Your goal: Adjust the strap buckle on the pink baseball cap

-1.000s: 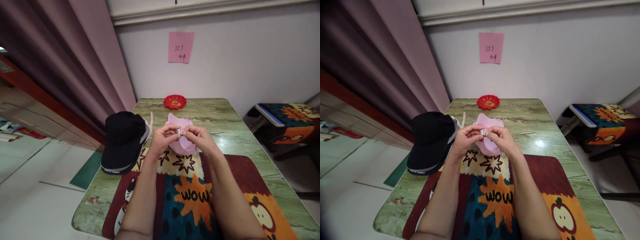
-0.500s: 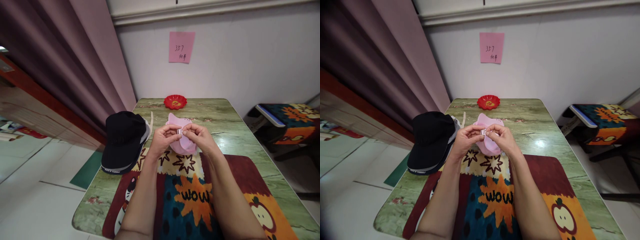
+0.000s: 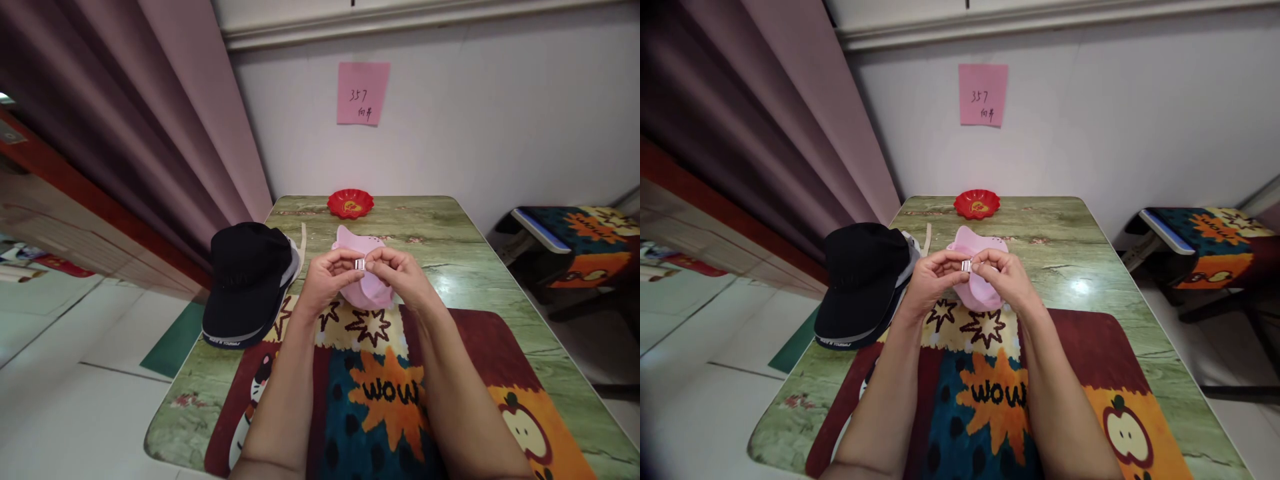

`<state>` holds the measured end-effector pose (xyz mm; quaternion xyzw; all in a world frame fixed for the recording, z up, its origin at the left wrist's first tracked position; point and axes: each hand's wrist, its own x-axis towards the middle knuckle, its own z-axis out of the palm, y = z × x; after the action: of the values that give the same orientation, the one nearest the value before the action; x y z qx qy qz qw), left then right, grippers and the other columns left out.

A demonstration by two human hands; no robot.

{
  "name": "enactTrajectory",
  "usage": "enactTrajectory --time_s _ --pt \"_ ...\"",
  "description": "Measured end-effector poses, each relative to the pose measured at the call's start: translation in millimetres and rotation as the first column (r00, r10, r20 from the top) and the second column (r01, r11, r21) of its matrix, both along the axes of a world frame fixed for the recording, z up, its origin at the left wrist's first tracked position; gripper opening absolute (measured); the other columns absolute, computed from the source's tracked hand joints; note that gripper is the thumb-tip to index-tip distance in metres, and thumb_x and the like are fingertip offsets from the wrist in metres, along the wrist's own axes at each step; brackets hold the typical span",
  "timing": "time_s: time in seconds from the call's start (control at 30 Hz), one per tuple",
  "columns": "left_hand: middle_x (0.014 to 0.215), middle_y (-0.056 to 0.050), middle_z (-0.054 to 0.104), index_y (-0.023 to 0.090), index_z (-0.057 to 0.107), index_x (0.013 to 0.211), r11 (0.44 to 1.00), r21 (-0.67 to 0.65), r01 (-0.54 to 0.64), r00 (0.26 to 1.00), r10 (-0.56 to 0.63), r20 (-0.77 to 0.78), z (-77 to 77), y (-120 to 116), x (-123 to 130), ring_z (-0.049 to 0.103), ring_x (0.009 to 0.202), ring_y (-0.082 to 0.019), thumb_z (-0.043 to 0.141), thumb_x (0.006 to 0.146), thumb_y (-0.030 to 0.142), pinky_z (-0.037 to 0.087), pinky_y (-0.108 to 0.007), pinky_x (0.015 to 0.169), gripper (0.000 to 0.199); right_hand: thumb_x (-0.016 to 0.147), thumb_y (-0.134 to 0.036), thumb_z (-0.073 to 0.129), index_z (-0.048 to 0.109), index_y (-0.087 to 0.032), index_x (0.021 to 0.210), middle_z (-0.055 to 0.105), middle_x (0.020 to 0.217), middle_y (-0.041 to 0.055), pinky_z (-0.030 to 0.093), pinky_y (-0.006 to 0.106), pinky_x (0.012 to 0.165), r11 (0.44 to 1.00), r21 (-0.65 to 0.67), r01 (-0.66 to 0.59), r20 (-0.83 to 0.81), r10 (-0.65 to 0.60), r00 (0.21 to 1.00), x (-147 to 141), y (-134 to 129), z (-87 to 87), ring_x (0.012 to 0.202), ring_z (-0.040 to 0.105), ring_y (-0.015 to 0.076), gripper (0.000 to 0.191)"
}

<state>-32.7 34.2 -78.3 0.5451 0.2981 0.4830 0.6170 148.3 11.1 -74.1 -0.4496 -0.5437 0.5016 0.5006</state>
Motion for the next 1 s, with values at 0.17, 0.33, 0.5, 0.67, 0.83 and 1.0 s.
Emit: enactTrajectory --time_s 0.17,0.33,0.5,0.67,0.83,1.0 --pt "0.083 -0.002 0.075 0.016 0.075 0.094 1.000 -0.007 0.003 1.000 -0.003 0.028 -0.6 1.2 2.4 0.069 0.076 -0.012 0.092 0.060 0.020 0.055 -0.022 0.075 0.038 0.076 -0.040 0.075 0.070 -0.019 0.079 0.056 0.064 -0.0028 0.032 0.026 0.055 0.999 -0.006 0.046 -0.028 -0.046 0.999 -3.5 0.1 2.9 0.056 0.040 0.0099 0.022" --pt "0.082 -0.002 0.073 0.016 0.072 0.093 1.000 -0.002 -0.017 1.000 0.017 0.002 -1.3 0.7 4.8 0.068 0.074 -0.013 0.092 0.062 0.022 0.055 -0.023 0.073 0.037 0.074 -0.040 0.075 0.070 -0.019 0.077 0.056 0.063 -0.0028 0.032 0.026 0.055 0.996 -0.028 0.089 -0.049 -0.090 0.995 -7.0 -0.6 4.2 0.055 0.040 0.0099 0.021" --pt "0.083 -0.003 0.073 0.015 0.070 0.092 0.999 0.024 -0.044 0.999 0.044 -0.030 -1.2 -0.5 6.1 0.068 0.074 -0.014 0.092 0.062 0.025 0.056 -0.025 0.073 0.039 0.075 -0.039 0.073 0.070 -0.019 0.076 0.051 0.058 -0.0041 0.030 0.026 0.052 0.997 -0.051 0.059 -0.023 -0.060 0.998 -7.6 -1.3 5.9 0.053 0.038 0.0097 0.020" --pt "0.082 -0.002 0.073 0.015 0.070 0.091 1.000 0.006 -0.025 0.999 0.025 -0.022 0.5 -0.7 5.2 0.068 0.074 -0.013 0.092 0.061 0.023 0.055 -0.024 0.072 0.038 0.075 -0.037 0.072 0.069 -0.019 0.075 0.050 0.057 -0.0045 0.028 0.025 0.051 0.998 -0.059 0.036 -0.045 -0.039 0.998 -6.3 -1.7 5.4 0.052 0.038 0.0092 0.019" --pt "0.082 -0.002 0.073 0.016 0.072 0.094 1.000 -0.015 -0.006 1.000 0.006 0.005 -1.1 0.7 3.5 0.068 0.075 -0.012 0.092 0.061 0.021 0.055 -0.023 0.073 0.039 0.073 -0.039 0.074 0.069 -0.019 0.076 0.050 0.056 -0.0041 0.027 0.024 0.049 0.995 -0.087 0.058 -0.089 -0.065 0.994 -8.6 -2.7 6.7 0.051 0.037 0.0093 0.021" --pt "0.082 -0.002 0.073 0.016 0.073 0.096 1.000 -0.001 -0.022 1.000 0.022 -0.019 -1.2 0.3 4.4 0.068 0.074 -0.014 0.091 0.062 0.023 0.056 -0.025 0.073 0.040 0.071 -0.041 0.076 0.069 -0.019 0.078 0.053 0.057 -0.0034 0.027 0.024 0.048 0.990 -0.094 0.104 -0.094 -0.112 0.989 -12.0 -2.5 8.1 0.050 0.037 0.0091 0.024"
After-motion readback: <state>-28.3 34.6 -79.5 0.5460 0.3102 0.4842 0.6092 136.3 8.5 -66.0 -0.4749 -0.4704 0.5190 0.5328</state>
